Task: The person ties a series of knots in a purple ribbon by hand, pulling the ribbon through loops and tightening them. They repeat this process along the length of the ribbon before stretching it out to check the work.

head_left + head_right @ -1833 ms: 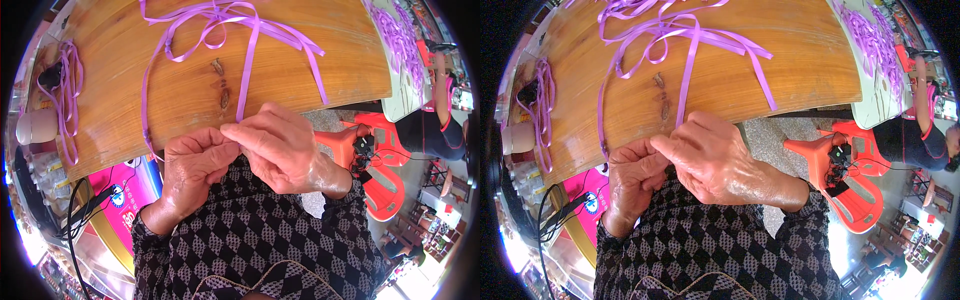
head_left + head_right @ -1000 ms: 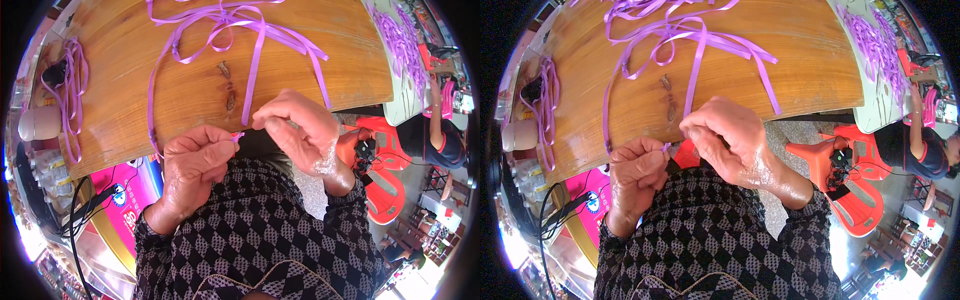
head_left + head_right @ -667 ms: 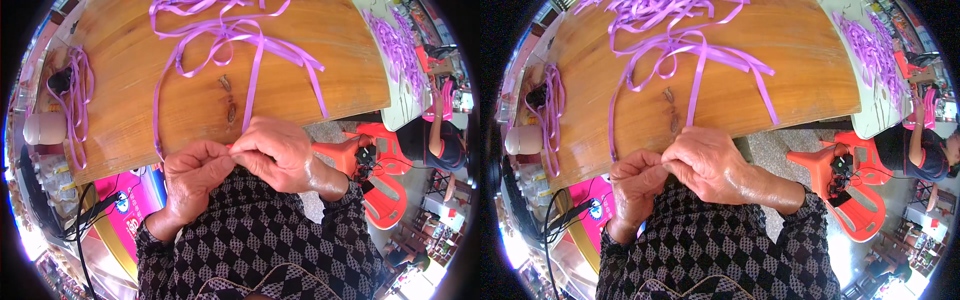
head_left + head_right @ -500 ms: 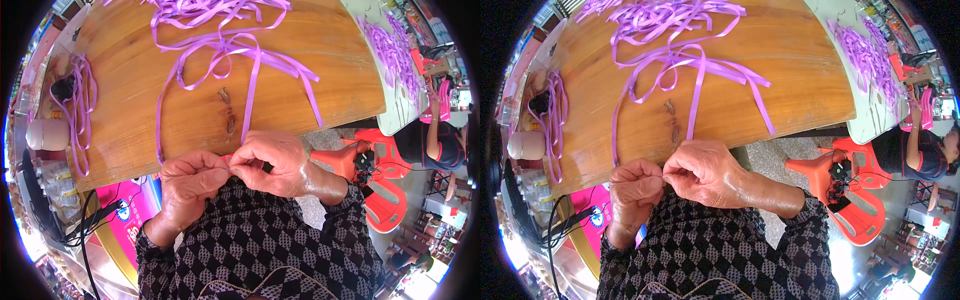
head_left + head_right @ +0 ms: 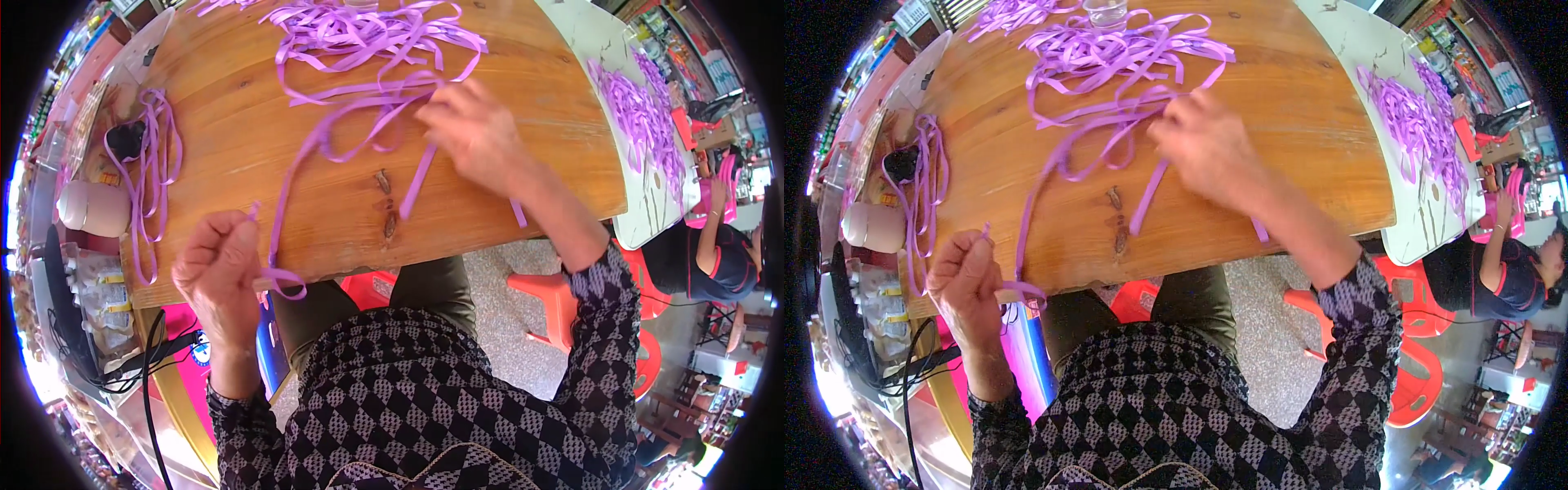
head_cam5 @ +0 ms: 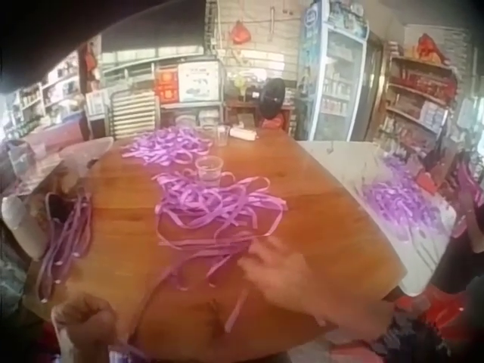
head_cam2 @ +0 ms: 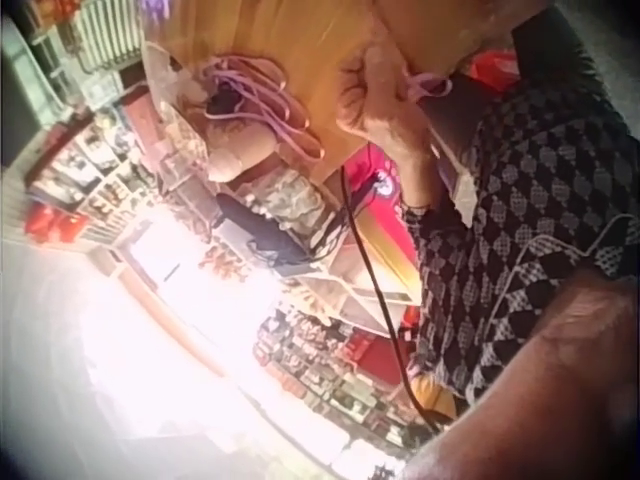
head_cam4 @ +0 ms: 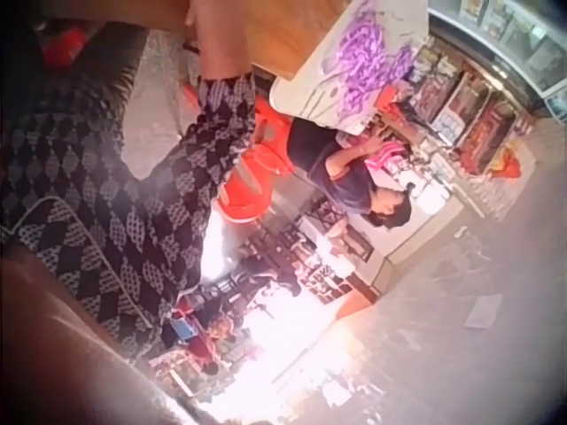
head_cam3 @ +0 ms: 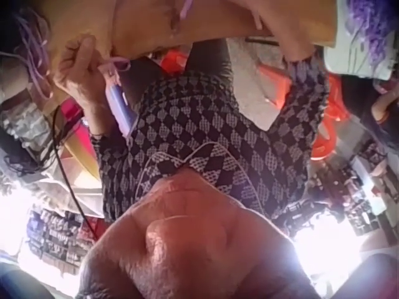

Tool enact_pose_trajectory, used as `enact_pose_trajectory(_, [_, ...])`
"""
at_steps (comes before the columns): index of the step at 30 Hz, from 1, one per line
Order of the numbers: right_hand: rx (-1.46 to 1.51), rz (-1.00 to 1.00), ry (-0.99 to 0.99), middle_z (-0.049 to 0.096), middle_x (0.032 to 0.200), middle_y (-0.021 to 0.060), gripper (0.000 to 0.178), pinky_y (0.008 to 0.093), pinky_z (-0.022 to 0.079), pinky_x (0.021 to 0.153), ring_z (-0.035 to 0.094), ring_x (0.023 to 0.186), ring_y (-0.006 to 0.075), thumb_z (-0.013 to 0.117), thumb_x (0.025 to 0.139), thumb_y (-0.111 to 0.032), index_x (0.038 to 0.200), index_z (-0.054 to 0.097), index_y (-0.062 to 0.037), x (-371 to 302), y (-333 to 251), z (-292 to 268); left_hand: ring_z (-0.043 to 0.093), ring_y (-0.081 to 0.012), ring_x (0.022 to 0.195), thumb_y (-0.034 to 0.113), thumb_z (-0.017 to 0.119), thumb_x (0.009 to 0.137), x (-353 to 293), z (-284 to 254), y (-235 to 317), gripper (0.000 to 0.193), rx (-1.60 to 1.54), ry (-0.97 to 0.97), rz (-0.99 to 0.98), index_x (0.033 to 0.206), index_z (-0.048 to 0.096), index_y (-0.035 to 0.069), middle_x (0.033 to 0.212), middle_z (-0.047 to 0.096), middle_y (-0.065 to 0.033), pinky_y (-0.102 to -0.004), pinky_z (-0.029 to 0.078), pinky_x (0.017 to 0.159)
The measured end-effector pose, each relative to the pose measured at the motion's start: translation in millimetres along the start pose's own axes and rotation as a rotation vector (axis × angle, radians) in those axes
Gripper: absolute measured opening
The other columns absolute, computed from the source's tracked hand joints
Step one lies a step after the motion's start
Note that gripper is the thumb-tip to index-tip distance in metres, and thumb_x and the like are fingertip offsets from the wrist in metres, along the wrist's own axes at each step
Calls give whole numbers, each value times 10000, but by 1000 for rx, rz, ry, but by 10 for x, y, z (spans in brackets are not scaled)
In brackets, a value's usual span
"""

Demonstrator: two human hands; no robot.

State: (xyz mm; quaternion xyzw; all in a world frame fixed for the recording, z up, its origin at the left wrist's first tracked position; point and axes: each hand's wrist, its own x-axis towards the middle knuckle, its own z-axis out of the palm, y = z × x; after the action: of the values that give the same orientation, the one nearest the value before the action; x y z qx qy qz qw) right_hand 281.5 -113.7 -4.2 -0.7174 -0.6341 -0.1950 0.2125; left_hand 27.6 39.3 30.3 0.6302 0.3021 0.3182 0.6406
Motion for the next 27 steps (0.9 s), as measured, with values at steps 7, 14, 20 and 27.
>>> enact_pose_trajectory(7, [-23, 73, 133, 622, 883, 96, 177, 337, 464, 690, 550, 772, 257, 618, 665, -33, 841, 632, -28, 237, 39, -145, 317, -19, 432, 42, 585, 807, 187, -204, -14, 87, -78, 149, 132, 813, 576, -45, 589, 472, 20, -172, 228, 400])
enact_pose_trajectory(14, [121, -96, -102, 533, 1022, 63, 315, 372, 393, 780, 442, 921, 252, 562, 608, 5, 921, 591, -18, 396, -573, 402, 250, -25, 417, 91, 520, 863, 376, -319, 230, 134, -282, 66, 269, 810, 556, -26, 540, 386, 33, -180, 193, 397])
enact_pose_trajectory(20, [83, -84, -121, 521, 906, 82, 119, 388, 365, 761, 441, 896, 272, 553, 627, -32, 742, 522, -25, 479, -468, 402, 208, -16, 428, 67, 535, 856, 696, -770, 196, 95, -212, 151, 354, 833, 556, -23, 512, 334, 47, -186, 142, 416])
enact_pose_trajectory(27, [573, 155, -63, 537, 703, 114, 60, 386, 422, 609, 536, 682, 291, 569, 735, -37, 772, 525, -20, 499, -483, 290, 539, -130, 725, 99, 612, 802, 794, -566, 31, 308, 730, 471, 646, 1065, 540, -44, 790, 593, -52, -240, 427, 657])
